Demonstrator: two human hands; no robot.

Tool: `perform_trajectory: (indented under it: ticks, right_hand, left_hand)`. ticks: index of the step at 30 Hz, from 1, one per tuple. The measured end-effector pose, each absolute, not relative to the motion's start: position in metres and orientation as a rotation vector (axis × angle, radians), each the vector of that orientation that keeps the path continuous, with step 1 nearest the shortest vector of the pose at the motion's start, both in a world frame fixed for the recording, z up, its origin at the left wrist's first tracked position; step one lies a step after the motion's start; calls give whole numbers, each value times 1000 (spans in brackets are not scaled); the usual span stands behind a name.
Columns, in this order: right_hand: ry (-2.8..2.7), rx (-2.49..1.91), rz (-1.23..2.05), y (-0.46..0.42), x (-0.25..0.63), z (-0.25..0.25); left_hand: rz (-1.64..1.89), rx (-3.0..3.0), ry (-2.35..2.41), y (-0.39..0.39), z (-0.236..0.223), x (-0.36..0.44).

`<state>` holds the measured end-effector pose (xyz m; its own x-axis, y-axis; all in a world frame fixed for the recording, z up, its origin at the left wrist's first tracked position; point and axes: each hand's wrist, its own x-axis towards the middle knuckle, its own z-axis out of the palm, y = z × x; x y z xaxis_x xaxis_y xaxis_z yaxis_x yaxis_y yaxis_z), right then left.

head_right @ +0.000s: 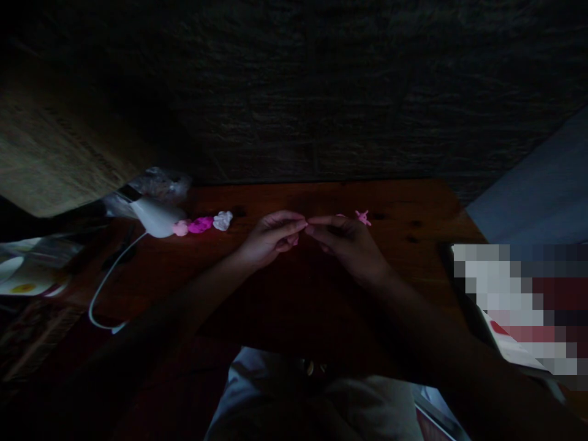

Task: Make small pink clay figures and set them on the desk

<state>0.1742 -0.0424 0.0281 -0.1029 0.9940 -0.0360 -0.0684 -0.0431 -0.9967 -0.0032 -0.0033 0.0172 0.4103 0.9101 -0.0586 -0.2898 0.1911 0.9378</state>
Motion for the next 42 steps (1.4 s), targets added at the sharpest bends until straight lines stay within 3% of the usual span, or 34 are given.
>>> perform_trajectory:
  ticks: [22,42]
  right_hand:
    - [-1045,-982,1656,-40,171,25]
    - [-1032,-883,1727,-41,173,26]
  left_hand:
    - [905,1189,650,-4,14,-5]
    - [962,1234,588,-3,13,-6]
